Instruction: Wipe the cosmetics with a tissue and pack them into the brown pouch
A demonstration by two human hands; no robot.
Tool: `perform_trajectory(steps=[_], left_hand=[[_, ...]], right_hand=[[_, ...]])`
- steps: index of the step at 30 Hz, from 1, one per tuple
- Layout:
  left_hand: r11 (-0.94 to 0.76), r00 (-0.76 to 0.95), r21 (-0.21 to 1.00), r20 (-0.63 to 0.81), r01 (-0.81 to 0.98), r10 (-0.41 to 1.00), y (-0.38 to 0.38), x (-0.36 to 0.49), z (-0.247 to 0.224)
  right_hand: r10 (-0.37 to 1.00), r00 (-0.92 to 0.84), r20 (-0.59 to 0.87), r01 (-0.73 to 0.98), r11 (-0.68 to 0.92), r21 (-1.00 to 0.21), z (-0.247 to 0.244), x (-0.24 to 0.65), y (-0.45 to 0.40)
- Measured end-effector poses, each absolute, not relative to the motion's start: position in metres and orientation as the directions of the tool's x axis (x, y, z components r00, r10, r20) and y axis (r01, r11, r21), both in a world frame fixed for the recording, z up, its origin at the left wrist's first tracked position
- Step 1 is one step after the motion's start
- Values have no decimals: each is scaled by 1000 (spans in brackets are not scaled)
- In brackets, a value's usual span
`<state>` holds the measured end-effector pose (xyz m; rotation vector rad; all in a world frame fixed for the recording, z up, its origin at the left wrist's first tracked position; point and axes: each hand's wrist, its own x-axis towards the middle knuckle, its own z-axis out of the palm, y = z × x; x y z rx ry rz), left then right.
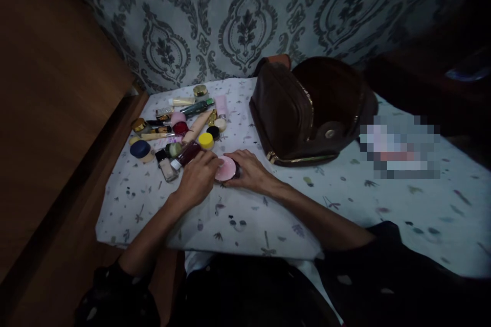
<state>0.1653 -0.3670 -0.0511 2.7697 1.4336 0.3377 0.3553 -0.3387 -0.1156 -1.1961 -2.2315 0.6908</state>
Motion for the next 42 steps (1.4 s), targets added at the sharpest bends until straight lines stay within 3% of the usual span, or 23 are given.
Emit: perform_trajectory(steps=[5,10,13,17,23,29,34,38,42], left_hand=[[-679,675,2,102,734,731,-373,160,-41],[-786,786,34,20,618,618,-371,161,-33],[-781,782,24,-12,624,624,-363,174,-31],[-706,706,19,-4,708,708,-348,184,-34],[-574,565,149,100,806,819,-346,157,-43],[-572,555,252,143,781,820,-383,154,-45],[-574,564,182,109,798,819,-385,183,-41],[-387,370,145,134,911,919,-370,177,-42],[-280,219,340,207,898,954,-371,153,-56]], right_hand=[[853,-479,207,586,487,-648,-116,356,-338],[848,-479,227,567,497,-657,-116,358,-339],[854,-465,235,566,490,-663,-114,358,-340],[861,-454,228,570,477,-669,-111,357,-340],[861,-463,210,584,474,-659,-116,357,-338],[868,-464,178,616,460,-639,-115,355,-338],[857,-479,191,616,483,-622,-112,354,-342],[868,-443,224,639,481,-601,-111,351,-346],[842,-464,276,610,529,-589,-111,349,-349]])
